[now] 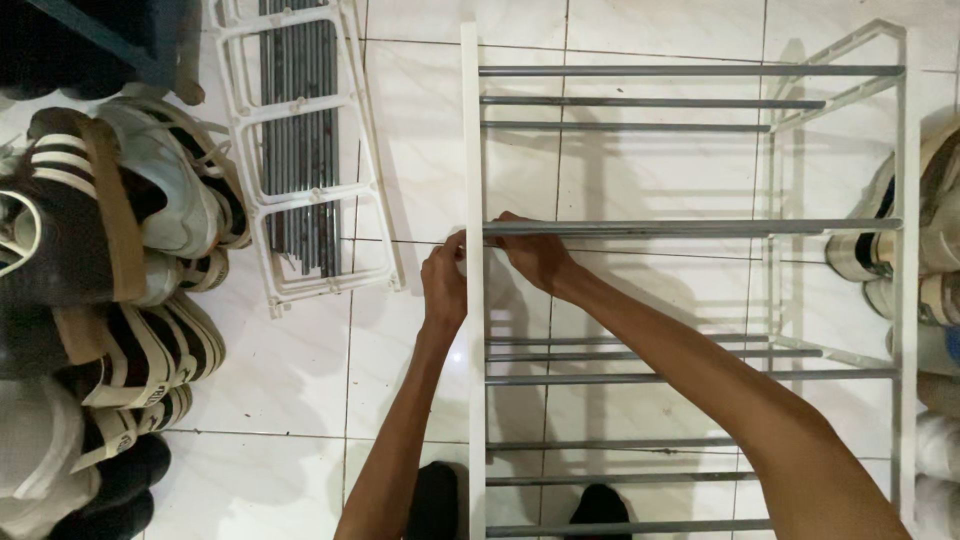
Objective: The person assembles a white metal shoe rack by inserting vertical and horizontal bars into the frame and securing them. After assembly, the person places several pairs of shoes onto the rack shelves.
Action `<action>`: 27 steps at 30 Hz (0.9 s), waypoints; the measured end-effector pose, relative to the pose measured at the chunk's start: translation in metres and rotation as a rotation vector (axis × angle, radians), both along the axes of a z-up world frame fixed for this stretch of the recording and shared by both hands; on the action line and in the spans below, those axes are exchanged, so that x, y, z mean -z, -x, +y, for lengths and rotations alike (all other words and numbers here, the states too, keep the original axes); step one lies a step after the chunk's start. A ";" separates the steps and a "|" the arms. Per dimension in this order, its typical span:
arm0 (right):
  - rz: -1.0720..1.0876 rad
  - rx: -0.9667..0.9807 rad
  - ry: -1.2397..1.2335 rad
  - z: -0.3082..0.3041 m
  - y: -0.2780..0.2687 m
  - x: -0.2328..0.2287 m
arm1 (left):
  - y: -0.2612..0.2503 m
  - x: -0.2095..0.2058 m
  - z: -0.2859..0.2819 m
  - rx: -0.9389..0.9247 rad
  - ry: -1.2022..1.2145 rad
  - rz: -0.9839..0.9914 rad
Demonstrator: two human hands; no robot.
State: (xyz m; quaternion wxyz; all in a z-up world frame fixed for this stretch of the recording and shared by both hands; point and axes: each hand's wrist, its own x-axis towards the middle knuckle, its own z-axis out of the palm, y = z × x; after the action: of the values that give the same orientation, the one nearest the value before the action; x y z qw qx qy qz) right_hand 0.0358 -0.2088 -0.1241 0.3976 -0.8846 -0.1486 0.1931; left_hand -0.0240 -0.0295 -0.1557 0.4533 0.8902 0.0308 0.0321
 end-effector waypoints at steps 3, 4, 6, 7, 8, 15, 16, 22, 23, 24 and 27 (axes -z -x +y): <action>0.181 0.097 -0.070 0.006 0.004 -0.006 | -0.001 0.006 0.000 0.013 0.004 -0.002; 0.166 0.107 -0.037 0.009 0.008 -0.007 | 0.003 0.008 0.000 0.025 0.009 -0.064; 0.128 0.127 0.032 0.014 0.014 -0.011 | 0.005 0.010 -0.001 0.045 0.037 -0.146; -0.041 0.042 0.039 0.013 0.020 -0.014 | 0.007 0.009 -0.001 0.055 0.056 -0.163; -0.209 -0.044 0.047 0.011 0.027 -0.016 | 0.005 0.006 -0.001 0.065 0.076 -0.181; 0.178 -0.233 0.315 -0.007 0.050 -0.079 | -0.004 -0.063 0.011 -0.019 0.158 -0.024; 0.144 -0.202 0.316 -0.008 0.052 -0.097 | -0.007 -0.078 0.015 -0.053 0.179 0.020; -0.736 -0.018 0.107 -0.011 0.054 -0.167 | -0.014 -0.154 0.008 -0.077 0.283 -0.076; -0.816 0.005 0.119 -0.009 0.049 -0.170 | -0.015 -0.162 0.003 -0.072 0.273 -0.079; -0.897 0.027 0.130 -0.009 0.043 -0.171 | -0.015 -0.169 -0.001 -0.081 0.263 -0.067; -0.749 -0.060 0.029 -0.006 0.029 -0.161 | -0.014 -0.180 -0.011 -0.113 0.231 -0.045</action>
State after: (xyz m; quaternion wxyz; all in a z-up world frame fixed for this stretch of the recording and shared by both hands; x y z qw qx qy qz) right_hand 0.0071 -0.2147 0.0368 0.2972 -0.8948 -0.3066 -0.1301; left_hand -0.0096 -0.0401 0.0244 0.5511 0.8279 0.0742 0.0737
